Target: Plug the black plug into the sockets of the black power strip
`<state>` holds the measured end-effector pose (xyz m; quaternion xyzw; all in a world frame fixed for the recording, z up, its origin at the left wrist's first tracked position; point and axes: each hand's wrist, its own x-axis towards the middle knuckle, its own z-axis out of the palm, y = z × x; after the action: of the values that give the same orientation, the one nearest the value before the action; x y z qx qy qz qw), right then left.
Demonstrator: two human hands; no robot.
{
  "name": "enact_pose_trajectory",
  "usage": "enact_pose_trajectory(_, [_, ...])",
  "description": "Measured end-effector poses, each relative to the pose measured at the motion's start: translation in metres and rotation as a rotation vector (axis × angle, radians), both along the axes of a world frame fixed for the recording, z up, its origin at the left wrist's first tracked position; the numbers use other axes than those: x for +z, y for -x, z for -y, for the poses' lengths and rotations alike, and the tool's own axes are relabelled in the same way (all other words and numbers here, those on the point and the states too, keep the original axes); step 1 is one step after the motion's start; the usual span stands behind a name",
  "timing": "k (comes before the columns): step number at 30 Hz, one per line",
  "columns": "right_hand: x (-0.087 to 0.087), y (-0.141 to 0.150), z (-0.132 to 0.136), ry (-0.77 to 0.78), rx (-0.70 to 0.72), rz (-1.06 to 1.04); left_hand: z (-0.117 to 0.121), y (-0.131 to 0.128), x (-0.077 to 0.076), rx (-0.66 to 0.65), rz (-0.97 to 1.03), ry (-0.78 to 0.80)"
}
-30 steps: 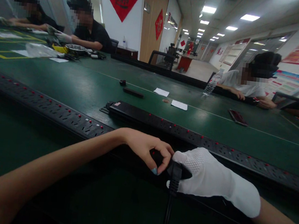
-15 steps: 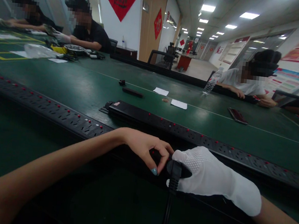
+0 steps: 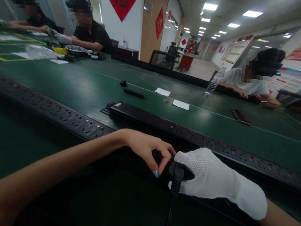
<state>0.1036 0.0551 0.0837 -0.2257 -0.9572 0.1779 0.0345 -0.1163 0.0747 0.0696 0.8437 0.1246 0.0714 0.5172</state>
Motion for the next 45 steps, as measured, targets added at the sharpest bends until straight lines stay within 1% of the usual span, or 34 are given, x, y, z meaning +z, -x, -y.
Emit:
enact_pose_trajectory(5, [0.002,0.001,0.001,0.004,-0.025,0.018,0.000,0.001,0.000,-0.009,0.004,0.003])
enact_pose_trajectory(8, [0.003,0.002,0.002,-0.027,-0.045,0.049,0.000,0.001,0.000,-0.014,0.003,-0.004])
enact_pose_trajectory(11, [0.001,0.005,0.007,-0.099,-0.073,0.049,0.000,0.001,0.001,-0.003,-0.025,-0.011])
enact_pose_trajectory(14, [-0.003,0.008,0.012,-0.207,-0.099,0.011,0.000,0.000,0.001,0.010,-0.044,-0.017])
enact_pose_trajectory(16, [-0.007,0.009,0.012,-0.244,-0.104,-0.008,0.000,0.000,0.001,0.008,-0.040,-0.011])
enact_pose_trajectory(19, [-0.010,0.009,0.010,-0.238,-0.086,-0.036,0.000,-0.001,0.002,0.019,-0.030,0.022])
enact_pose_trajectory(22, [-0.009,0.009,0.009,-0.197,-0.069,-0.051,0.000,-0.001,0.003,0.042,-0.026,0.046])
enact_pose_trajectory(26, [-0.005,0.009,0.010,-0.148,-0.077,-0.015,0.000,-0.001,0.003,0.041,-0.018,0.055])
enact_pose_trajectory(30, [-0.003,0.009,0.012,-0.158,-0.083,0.024,0.000,-0.001,0.001,0.042,-0.012,0.068])
enact_pose_trajectory(34, [-0.004,0.011,0.012,-0.220,-0.113,0.065,0.000,-0.002,0.002,0.043,-0.012,0.060])
enact_pose_trajectory(39, [-0.008,0.014,0.016,-0.382,-0.162,0.058,0.000,-0.002,0.003,0.028,-0.040,-0.007])
enact_pose_trajectory(41, [-0.009,0.014,0.018,-0.418,-0.169,0.048,0.000,-0.001,0.002,0.059,-0.054,0.003])
enact_pose_trajectory(45, [-0.011,0.014,0.018,-0.435,-0.162,0.038,0.000,0.001,-0.004,0.121,-0.088,0.009])
